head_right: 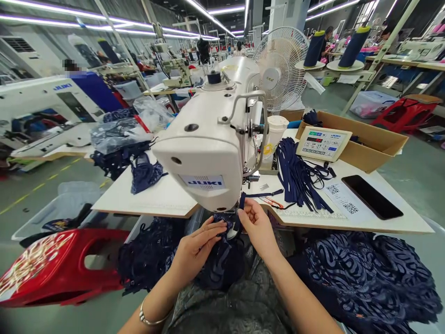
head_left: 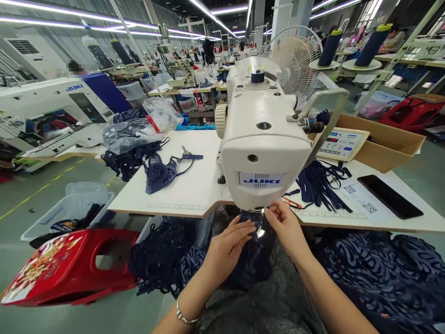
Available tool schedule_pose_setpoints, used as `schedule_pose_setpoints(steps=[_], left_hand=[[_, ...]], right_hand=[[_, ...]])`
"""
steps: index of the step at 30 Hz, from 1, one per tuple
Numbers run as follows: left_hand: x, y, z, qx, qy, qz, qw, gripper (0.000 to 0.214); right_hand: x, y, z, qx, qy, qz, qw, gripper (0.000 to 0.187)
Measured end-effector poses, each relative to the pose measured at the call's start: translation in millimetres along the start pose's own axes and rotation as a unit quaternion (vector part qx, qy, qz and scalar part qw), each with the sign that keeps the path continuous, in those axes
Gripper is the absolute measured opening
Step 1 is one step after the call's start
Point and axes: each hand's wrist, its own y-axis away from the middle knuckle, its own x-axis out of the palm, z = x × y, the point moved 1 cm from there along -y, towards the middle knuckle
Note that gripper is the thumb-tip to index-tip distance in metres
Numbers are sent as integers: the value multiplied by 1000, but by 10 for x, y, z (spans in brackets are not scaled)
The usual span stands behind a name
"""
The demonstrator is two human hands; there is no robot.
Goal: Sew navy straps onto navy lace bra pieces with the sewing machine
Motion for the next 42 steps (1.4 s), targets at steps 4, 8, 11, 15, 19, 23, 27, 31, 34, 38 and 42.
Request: schedule_pose_setpoints(steps=[4, 8, 11, 15, 19, 23, 27, 31, 34, 38, 42], left_hand=[[-8, -29, -33, 35, -52, 32, 997, 26], [-18, -54, -67, 18, -107, 41, 993, 24], [-26, -56, -54, 6, -128, 37, 991, 25], [-40, -58, -23, 16, -135, 44, 990, 26], [-58, -73, -27, 36, -147, 53, 987, 26], [-68, -93, -51, 49, -161, 66, 983, 28], [-73, -109, -74, 55, -154, 75, 984, 28], [-78, -129, -98, 63, -162, 83, 981, 27], [-94, -151, -109, 73, -182, 93, 976, 27], [-134, -177, -108, 95, -202, 126, 967, 29], [-145, -172, -117, 99, -231, 145, 957, 29]], right_hand=[[98, 0, 16, -39, 52, -50, 997, 29], [165, 10, 39, -33, 60, -80, 994, 26], [171, 16, 20, -32, 50, -78, 995, 26], [159, 23, -47, -40, 57, -72, 995, 25], [170, 25, -81, -46, 52, -75, 995, 23], [186, 22, -70, -50, 53, -83, 994, 23], [185, 18, -62, -51, 54, -86, 993, 23], [186, 18, -70, -57, 51, -89, 993, 23], [196, 23, -81, -59, 52, -88, 993, 22], [191, 21, -89, -60, 63, -88, 992, 20], [103, -75, -65, -69, 90, -68, 991, 20]])
